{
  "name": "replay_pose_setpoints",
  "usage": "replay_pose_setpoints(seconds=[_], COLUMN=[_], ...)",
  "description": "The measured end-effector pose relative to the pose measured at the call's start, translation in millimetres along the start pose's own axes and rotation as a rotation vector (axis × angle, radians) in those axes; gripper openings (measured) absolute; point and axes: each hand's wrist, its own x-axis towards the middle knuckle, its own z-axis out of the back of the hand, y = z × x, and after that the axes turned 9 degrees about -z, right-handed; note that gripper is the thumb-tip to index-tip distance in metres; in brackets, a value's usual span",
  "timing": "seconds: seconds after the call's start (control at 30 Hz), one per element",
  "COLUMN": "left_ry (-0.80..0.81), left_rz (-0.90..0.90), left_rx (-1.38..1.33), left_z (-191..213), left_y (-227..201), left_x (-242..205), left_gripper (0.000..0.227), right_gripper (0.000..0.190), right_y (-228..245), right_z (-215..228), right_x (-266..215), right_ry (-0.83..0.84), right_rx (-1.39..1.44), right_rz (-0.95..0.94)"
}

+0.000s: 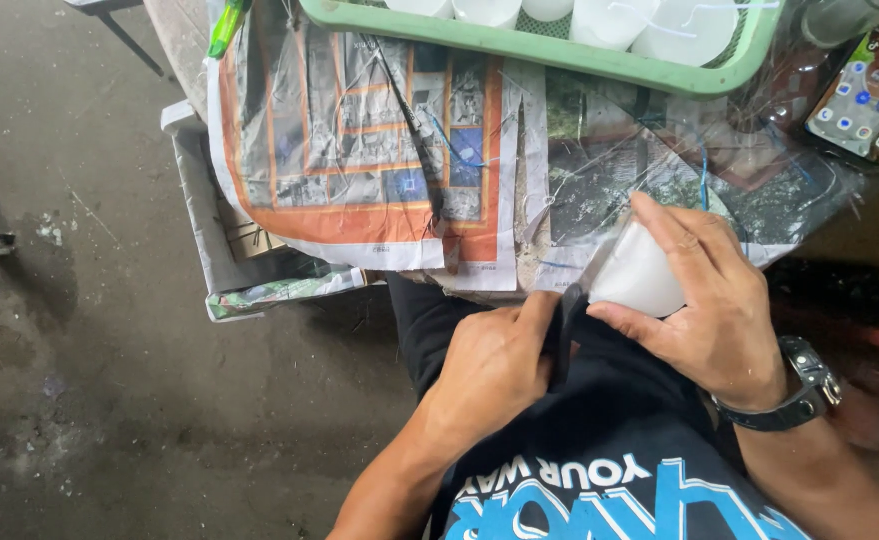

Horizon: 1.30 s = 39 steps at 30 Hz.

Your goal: Trimming the wicks of small white candles using scissors and organizing them on a table.

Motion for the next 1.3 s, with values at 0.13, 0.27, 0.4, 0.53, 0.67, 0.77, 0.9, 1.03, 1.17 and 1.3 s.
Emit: replay_pose_setpoints(seconds=[0.13,0.27,0.4,0.53,0.67,0.77,0.9,1.03,1.17,1.3], left_ry=[-0.147,-0.308,-0.196,-0.188,0.000,0.158,-0.152,-0.202,-0.099,-0.370], left_rz=[0.084,0.136,0.246,0.207,0.397,0.451,-0.012,-0.507,0.063,-0.316], left_rx=[-0.035,0.155,0.238,0.632,0.551,0.287,0.346,0.298,0.266,0.244], left_z=[8,21,38,36,32,61,47,14,6,21], left_y=[-6,3,21,54,86,50,9,-28,30,-15], left_x=[-2,-4,9,32,59,65,41,20,9,4], left_gripper=[0.030,0.037,0.055,0.026,0.033,0.037,0.038,0.055,0.068,0.064], right_gripper=[0.071,0.058,0.075,0.063,0.059,0.068,0.073,0.064,0.064,0.067], right_y=[-4,-3,-7,-1,5,-1,-10,-8,-13,-11], right_z=[3,14,7,9,12,7,5,7,16,19], right_x=[0,5,0,2,-2,-12,-17,-15,-17,-17], right_ry=[0.021,0.181,0.209,0.175,0.126,0.087,0.010,-0.111,-0.269,-0.189], right_rx=[-0.016,0.367,0.782,0.769,0.876,0.835,0.498,0.189,0.180,0.124], right_rz=[-0.138,-0.371,-0.401,-0.349,-0.317,-0.342,-0.417,-0.226,-0.108,-0.054])
